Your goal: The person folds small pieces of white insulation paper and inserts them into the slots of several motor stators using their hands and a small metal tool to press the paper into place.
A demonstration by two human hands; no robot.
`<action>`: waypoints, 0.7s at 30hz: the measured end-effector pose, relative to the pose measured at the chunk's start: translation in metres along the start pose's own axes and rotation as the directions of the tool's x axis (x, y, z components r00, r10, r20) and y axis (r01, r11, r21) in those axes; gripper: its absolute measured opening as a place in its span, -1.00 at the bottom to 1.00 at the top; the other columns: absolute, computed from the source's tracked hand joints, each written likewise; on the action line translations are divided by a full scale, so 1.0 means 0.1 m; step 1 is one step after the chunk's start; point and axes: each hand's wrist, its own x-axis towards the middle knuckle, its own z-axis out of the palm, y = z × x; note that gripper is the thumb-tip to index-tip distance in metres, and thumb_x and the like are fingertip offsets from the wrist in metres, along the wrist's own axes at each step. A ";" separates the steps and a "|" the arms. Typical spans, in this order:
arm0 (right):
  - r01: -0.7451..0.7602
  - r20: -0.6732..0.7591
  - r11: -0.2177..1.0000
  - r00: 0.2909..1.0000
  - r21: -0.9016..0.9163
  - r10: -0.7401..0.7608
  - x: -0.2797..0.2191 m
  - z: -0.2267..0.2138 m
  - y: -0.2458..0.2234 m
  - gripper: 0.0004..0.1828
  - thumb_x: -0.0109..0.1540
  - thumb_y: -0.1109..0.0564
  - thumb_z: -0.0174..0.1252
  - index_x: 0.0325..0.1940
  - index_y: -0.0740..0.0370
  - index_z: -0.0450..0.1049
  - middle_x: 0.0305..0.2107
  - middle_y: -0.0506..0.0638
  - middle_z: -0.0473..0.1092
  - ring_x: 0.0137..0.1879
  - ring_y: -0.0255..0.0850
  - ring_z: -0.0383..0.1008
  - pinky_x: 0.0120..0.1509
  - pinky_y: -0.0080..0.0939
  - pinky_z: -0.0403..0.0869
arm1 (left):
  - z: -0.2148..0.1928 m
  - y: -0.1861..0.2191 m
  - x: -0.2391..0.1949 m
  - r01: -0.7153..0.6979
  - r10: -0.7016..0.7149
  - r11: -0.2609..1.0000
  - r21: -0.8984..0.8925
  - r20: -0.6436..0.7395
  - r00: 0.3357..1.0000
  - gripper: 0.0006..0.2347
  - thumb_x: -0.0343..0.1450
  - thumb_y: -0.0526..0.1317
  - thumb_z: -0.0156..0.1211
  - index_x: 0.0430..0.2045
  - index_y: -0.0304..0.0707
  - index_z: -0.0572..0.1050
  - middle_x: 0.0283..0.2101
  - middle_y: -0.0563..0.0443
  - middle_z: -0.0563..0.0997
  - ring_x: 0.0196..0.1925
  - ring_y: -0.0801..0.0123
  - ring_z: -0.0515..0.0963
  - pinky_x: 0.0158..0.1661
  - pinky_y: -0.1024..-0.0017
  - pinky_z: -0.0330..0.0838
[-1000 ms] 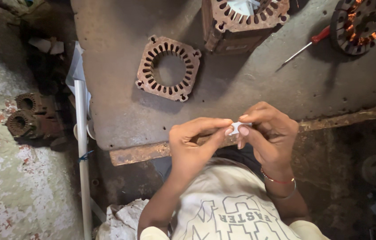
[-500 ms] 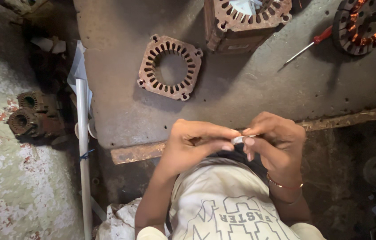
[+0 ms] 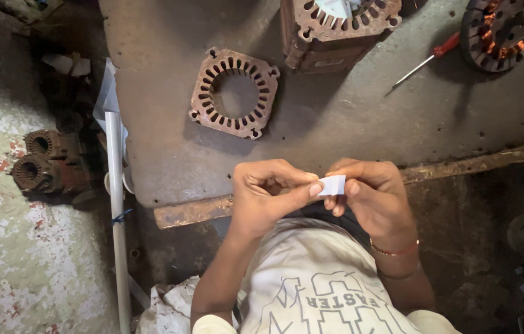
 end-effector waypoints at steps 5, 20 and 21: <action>0.086 -0.016 0.994 0.996 -0.071 -0.088 -0.03 -0.05 0.11 -0.85 0.34 0.32 0.23 -0.08 0.54 0.56 -0.27 0.22 0.50 -0.26 -0.21 0.54 -0.22 -0.34 0.52 | 0.05 -0.03 -0.04 0.014 -0.009 0.994 0.107 -0.051 0.999 -0.91 0.35 -0.51 0.40 -0.33 -0.52 0.64 -0.30 -0.12 0.71 -0.25 0.47 0.69 -0.21 0.53 0.58; 0.277 -0.295 0.776 0.811 -0.567 -0.505 0.09 0.14 0.14 -0.83 0.33 0.50 0.15 0.00 0.47 0.50 -0.25 0.08 0.51 -0.22 -0.28 0.55 -0.18 -0.39 0.56 | 0.23 0.19 0.12 -0.259 0.367 0.761 0.595 -0.066 0.928 -0.82 0.38 -0.45 0.43 -0.17 -0.36 0.66 -0.21 -0.08 0.74 -0.23 0.45 0.67 -0.19 0.55 0.51; 0.307 -0.277 0.709 0.766 -0.635 -0.579 0.12 0.10 0.13 -0.83 0.36 0.50 0.16 0.02 0.46 0.50 -0.23 0.06 0.49 -0.21 -0.30 0.55 -0.14 -0.40 0.58 | 0.21 0.27 0.20 -0.328 0.460 0.681 0.654 -0.033 0.887 -0.82 0.39 -0.44 0.41 -0.16 -0.30 0.65 -0.20 -0.04 0.74 -0.23 0.48 0.69 -0.21 0.53 0.51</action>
